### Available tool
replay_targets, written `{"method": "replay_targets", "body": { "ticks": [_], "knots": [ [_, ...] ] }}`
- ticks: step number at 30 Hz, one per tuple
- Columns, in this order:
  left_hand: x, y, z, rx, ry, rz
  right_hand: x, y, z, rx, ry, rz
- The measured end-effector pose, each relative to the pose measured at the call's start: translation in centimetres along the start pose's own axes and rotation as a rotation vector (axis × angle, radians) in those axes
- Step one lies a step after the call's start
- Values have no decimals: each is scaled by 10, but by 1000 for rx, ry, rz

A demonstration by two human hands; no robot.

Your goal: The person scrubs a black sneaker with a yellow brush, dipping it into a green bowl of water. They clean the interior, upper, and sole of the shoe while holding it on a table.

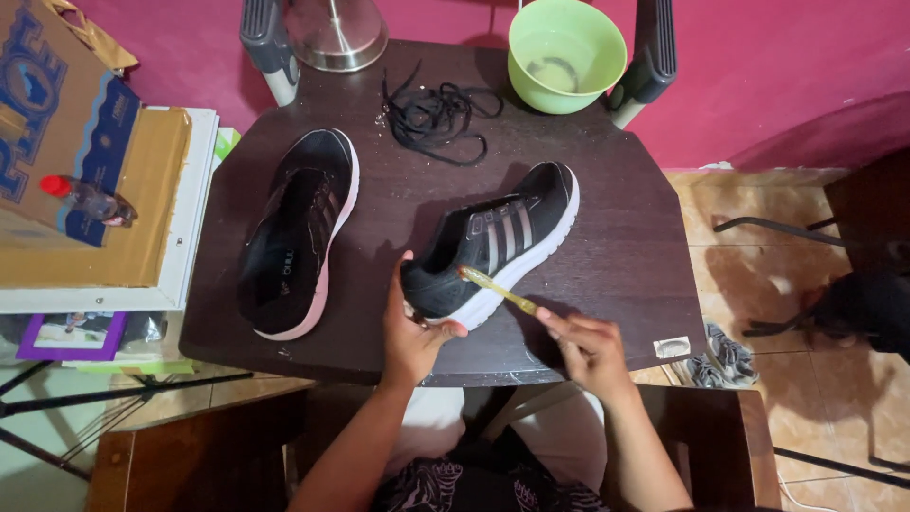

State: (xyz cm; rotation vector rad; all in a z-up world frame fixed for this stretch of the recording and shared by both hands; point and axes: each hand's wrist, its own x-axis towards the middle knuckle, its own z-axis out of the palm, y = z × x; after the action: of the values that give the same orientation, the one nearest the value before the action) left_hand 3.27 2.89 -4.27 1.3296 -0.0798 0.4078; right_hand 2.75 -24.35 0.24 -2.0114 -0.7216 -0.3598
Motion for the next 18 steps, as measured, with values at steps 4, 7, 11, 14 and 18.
{"method": "replay_targets", "body": {
  "ticks": [4,7,11,14,18],
  "knots": [
    [1,1,-1,25,10,7,-2,-20,9,84,-98,-30],
    [-5,-4,-2,32,21,-20,-20,7,9,23,-18,-17],
    [3,-3,-3,61,12,-34,-52,54,11,63,16,-29],
    [-2,-7,-3,52,16,-48,-52,52,6,24,68,-24],
    [1,31,-1,-72,0,-185,-22,-20,8,-49,-131,-141]
  ]
}}
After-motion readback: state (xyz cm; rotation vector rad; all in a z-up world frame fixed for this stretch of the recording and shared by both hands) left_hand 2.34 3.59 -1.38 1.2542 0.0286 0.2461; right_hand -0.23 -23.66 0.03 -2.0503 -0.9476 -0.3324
